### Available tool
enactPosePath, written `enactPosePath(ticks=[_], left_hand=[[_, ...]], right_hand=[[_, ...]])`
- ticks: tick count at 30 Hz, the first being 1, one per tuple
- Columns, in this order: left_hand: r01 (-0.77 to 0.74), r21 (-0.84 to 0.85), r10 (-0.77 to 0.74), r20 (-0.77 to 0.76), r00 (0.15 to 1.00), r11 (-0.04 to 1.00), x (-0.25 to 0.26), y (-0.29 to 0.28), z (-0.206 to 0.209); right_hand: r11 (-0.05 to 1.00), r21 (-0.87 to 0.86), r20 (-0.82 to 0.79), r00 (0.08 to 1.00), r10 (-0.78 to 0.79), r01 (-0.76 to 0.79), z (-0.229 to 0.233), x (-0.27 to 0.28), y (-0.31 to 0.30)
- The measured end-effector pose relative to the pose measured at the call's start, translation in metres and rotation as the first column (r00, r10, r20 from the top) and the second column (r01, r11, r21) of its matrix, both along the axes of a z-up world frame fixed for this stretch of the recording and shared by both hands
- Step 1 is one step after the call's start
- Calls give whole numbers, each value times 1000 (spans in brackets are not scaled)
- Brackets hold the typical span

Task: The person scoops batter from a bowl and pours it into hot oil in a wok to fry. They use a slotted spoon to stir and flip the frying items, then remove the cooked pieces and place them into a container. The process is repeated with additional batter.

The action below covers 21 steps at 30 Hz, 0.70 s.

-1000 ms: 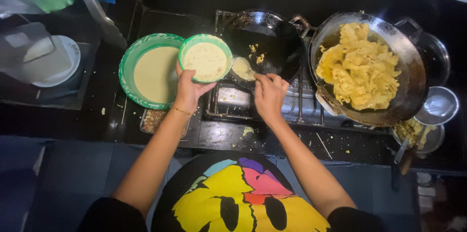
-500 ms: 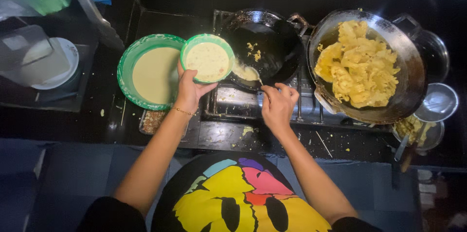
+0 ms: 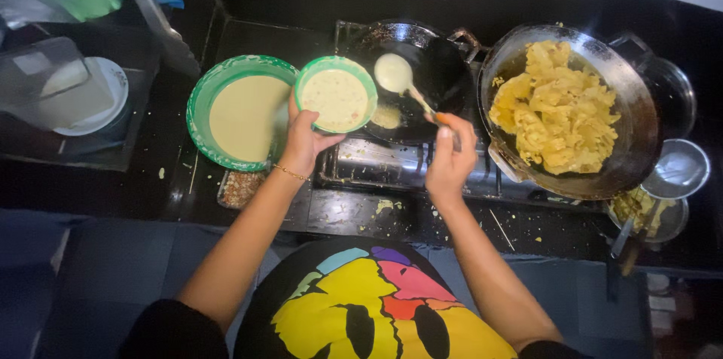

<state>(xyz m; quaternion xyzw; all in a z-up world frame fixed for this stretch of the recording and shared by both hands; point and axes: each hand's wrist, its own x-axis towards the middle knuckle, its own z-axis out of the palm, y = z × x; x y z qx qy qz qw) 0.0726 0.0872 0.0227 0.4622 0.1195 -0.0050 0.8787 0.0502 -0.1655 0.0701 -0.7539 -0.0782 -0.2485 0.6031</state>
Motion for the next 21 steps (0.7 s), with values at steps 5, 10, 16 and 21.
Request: enactPosePath(ticks=[5,10,16,21], left_hand=[[41,-3,-41,-6,999,999,-3,-10,11],[68,17,-68,-3,998,998,-7,-16,16],[85,70,-82,-44,996,994,-5,-17,14],[102,57,-101,-23,995,993,-5,-12,17]], right_hand=[[907,-420,211,975,63,33,27,7,19],[891,-454,63,996,57,-22,22,12,25],[971,-162,-114,981,158,-175,-1,23,20],[920,362,-228,942,247,-154,-19,45,18]])
